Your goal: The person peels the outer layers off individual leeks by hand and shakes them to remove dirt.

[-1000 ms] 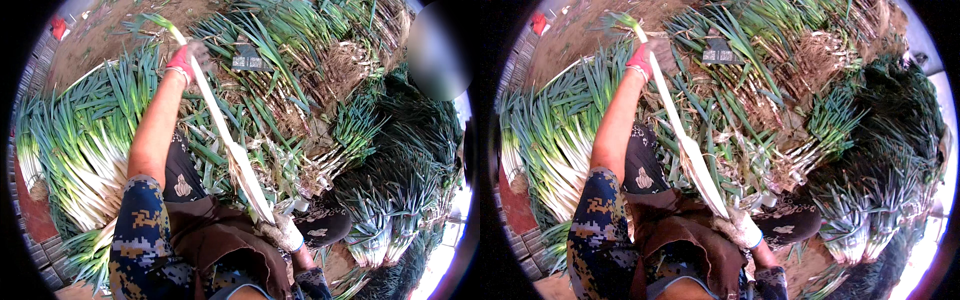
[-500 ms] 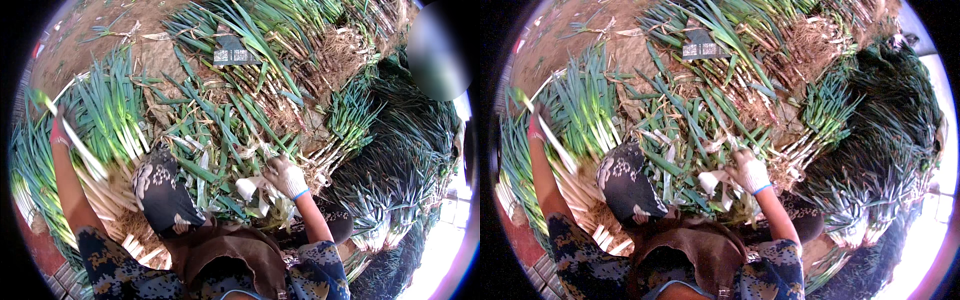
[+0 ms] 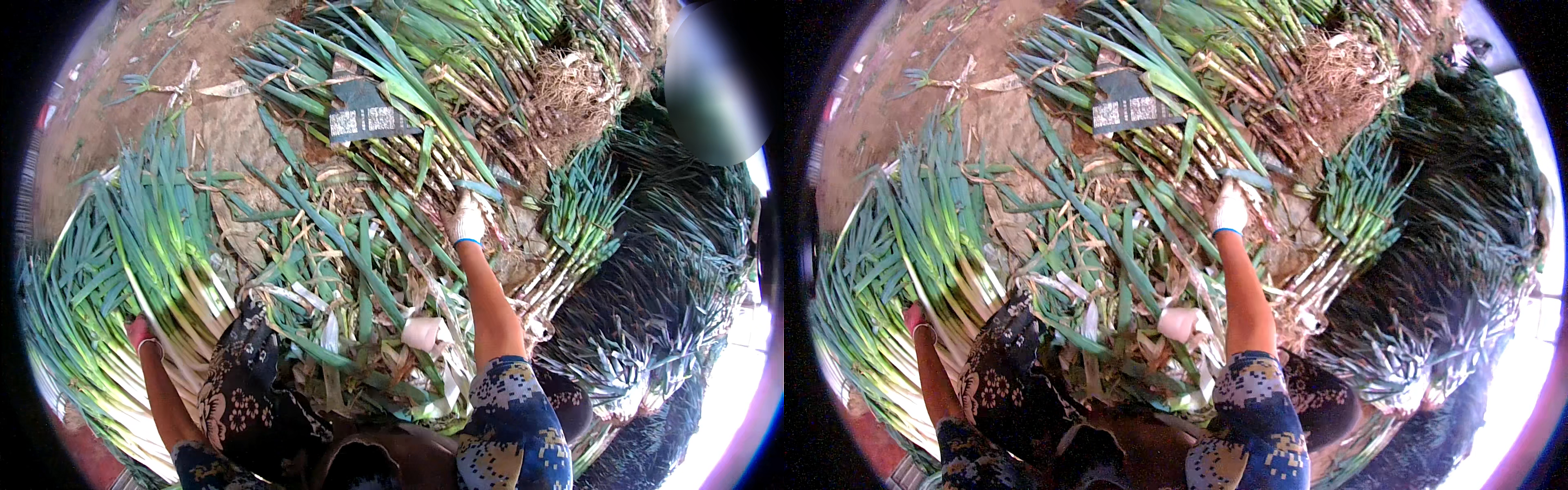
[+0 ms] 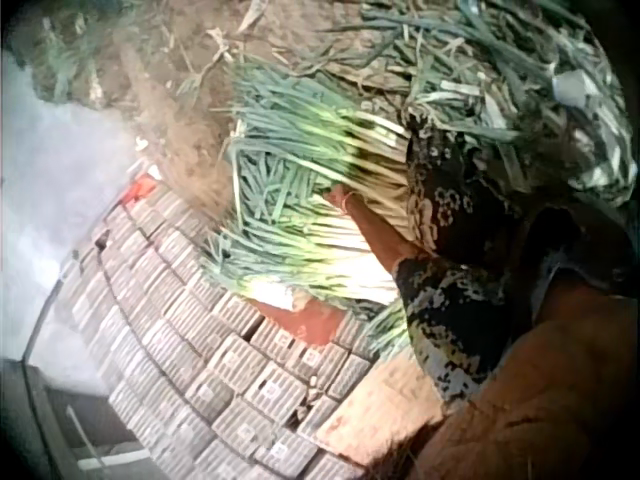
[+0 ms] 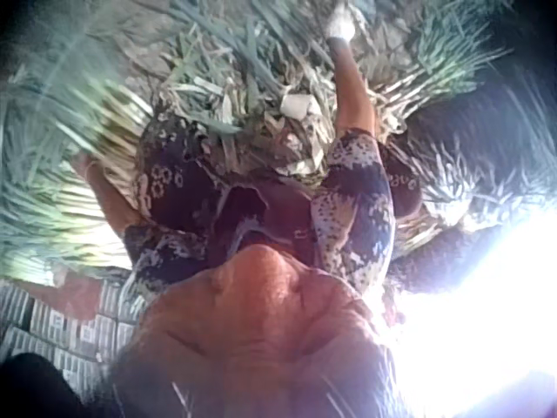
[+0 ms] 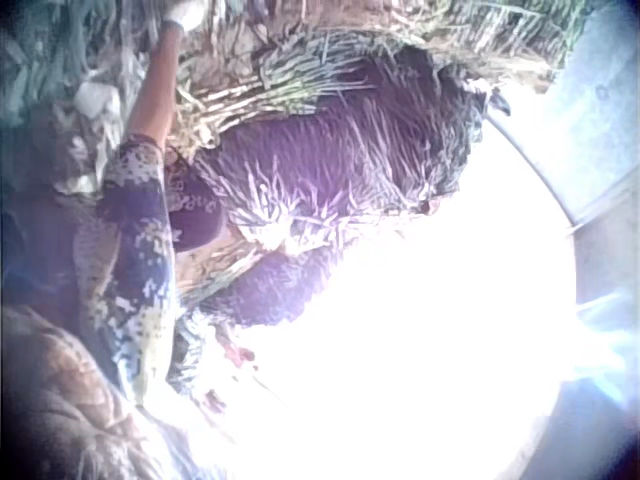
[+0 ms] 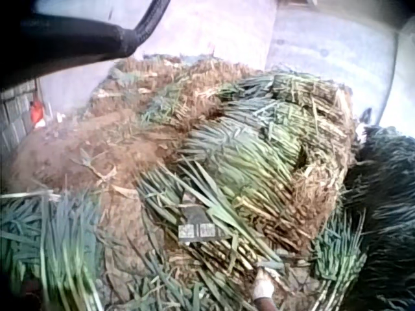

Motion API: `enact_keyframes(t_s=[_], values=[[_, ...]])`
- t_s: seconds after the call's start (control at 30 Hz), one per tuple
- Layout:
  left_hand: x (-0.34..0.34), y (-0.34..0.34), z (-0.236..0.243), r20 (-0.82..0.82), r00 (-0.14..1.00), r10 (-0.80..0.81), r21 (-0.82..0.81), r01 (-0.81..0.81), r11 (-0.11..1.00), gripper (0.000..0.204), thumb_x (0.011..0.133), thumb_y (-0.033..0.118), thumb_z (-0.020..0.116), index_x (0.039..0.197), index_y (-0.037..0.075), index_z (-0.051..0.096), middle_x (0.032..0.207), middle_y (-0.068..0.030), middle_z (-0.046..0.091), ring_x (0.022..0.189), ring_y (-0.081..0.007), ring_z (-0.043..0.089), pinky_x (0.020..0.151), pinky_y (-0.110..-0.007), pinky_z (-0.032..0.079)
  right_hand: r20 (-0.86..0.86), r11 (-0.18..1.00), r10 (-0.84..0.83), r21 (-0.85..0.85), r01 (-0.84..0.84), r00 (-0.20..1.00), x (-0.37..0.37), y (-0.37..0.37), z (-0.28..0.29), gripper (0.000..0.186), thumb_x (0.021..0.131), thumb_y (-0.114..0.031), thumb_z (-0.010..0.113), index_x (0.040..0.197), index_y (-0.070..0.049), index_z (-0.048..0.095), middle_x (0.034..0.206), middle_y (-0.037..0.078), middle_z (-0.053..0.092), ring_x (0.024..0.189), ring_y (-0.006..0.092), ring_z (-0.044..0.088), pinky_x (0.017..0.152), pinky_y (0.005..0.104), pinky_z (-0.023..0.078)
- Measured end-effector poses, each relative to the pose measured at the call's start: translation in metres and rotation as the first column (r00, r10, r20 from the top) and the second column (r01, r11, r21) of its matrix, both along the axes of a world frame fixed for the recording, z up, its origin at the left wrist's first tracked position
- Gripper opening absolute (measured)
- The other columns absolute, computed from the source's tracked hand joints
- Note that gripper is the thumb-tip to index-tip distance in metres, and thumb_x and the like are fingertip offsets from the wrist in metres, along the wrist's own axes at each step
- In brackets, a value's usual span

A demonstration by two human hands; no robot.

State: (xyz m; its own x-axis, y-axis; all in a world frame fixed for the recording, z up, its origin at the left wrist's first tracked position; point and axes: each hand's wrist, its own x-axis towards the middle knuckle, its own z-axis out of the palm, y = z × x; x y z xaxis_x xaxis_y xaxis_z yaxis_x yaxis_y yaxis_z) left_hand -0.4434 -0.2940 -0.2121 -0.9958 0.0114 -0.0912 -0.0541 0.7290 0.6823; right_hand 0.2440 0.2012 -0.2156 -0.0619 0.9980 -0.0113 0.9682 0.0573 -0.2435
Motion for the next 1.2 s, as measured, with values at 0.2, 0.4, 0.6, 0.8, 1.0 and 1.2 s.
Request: enact_keyframes(t_s=[0.2,0.4,0.6,0.8,1.0,1.2], values=[[0.070,0.088,0.042,0.048,0.977,-0.209,0.324,0.183,0.928,0.046,0.086,0.031,0.061,0.123,0.006,0.053,0.108,-0.0101,0.062,0.094,-0.0222,0.059,0.084,-0.037,0.046,0.038,0.953,0.153,-0.271,-0.137,0.988,-0.021,-0.003,-0.005,0.047,0.071,-0.032,0.070,0.108,-0.006,0.056,0.096,0.021,0.066,0.087,0.0371,0.065,0.076,0.0450,0.052],[0.235,0.256,0.175,0.546,0.478,-0.688,0.587,0.367,0.722,0.062,0.088,0.039,0.062,0.135,0.004,0.040,0.128,-0.0195,0.051,0.109,-0.0330,0.055,0.094,-0.046,0.045,-0.486,0.816,0.091,-0.463,-0.345,0.869,-0.023,-0.123,0.100,0.063,0.070,-0.038,0.069,0.117,0.002,0.054,0.099,0.024,0.066,0.091,0.0392,0.064,0.084,0.0403,0.051],[0.351,0.338,0.188,0.793,0.076,-0.604,0.543,0.363,0.757,0.094,0.082,0.063,0.057,0.145,0.003,0.022,0.149,-0.0258,0.024,0.135,-0.0394,0.031,0.105,-0.056,0.031,-0.640,0.812,0.089,-0.397,-0.428,0.763,0.017,-0.266,0.195,0.060,0.070,-0.031,0.074,0.117,0.001,0.054,0.102,0.022,0.064,0.096,0.0298,0.062,0.086,0.0387,0.048],[0.421,0.321,0.151,0.682,0.174,-0.710,0.706,-0.408,0.578,0.038,0.093,0.032,0.050,0.123,0.009,0.054,0.118,-0.0118,0.062,0.102,-0.0324,0.060,0.091,-0.058,0.045,-0.570,0.836,0.171,-0.348,-0.425,0.804,0.053,-0.370,0.237,0.050,0.072,-0.040,0.074,0.101,-0.003,0.057,0.080,0.021,0.064,0.077,0.0402,0.064,0.067,0.0462,0.051],[0.430,0.285,0.180,0.539,0.175,-0.824,0.835,-0.237,0.496,0.038,0.094,0.025,0.053,0.126,0.005,0.050,0.115,-0.0130,0.062,0.104,-0.0326,0.060,0.091,-0.057,0.047,-0.384,0.764,0.487,-0.248,-0.595,0.785,0.046,-0.333,0.250,0.053,0.076,-0.048,0.068,0.102,-0.003,0.059,0.082,0.018,0.064,0.077,0.0343,0.064,0.073,0.0408,0.053],[0.439,0.282,0.231,0.390,0.462,-0.796,0.852,0.147,0.502,0.032,0.088,0.020,0.062,0.116,0.004,0.058,0.105,-0.0094,0.064,0.095,-0.0235,0.061,0.086,-0.039,0.047,-0.358,0.845,0.535,0.202,-0.496,0.765,-0.058,-0.250,0.285,0.066,0.071,-0.034,0.074,0.124,-0.004,0.048,0.111,0.019,0.057,0.099,0.0346,0.059,0.083,0.0408,0.051]])
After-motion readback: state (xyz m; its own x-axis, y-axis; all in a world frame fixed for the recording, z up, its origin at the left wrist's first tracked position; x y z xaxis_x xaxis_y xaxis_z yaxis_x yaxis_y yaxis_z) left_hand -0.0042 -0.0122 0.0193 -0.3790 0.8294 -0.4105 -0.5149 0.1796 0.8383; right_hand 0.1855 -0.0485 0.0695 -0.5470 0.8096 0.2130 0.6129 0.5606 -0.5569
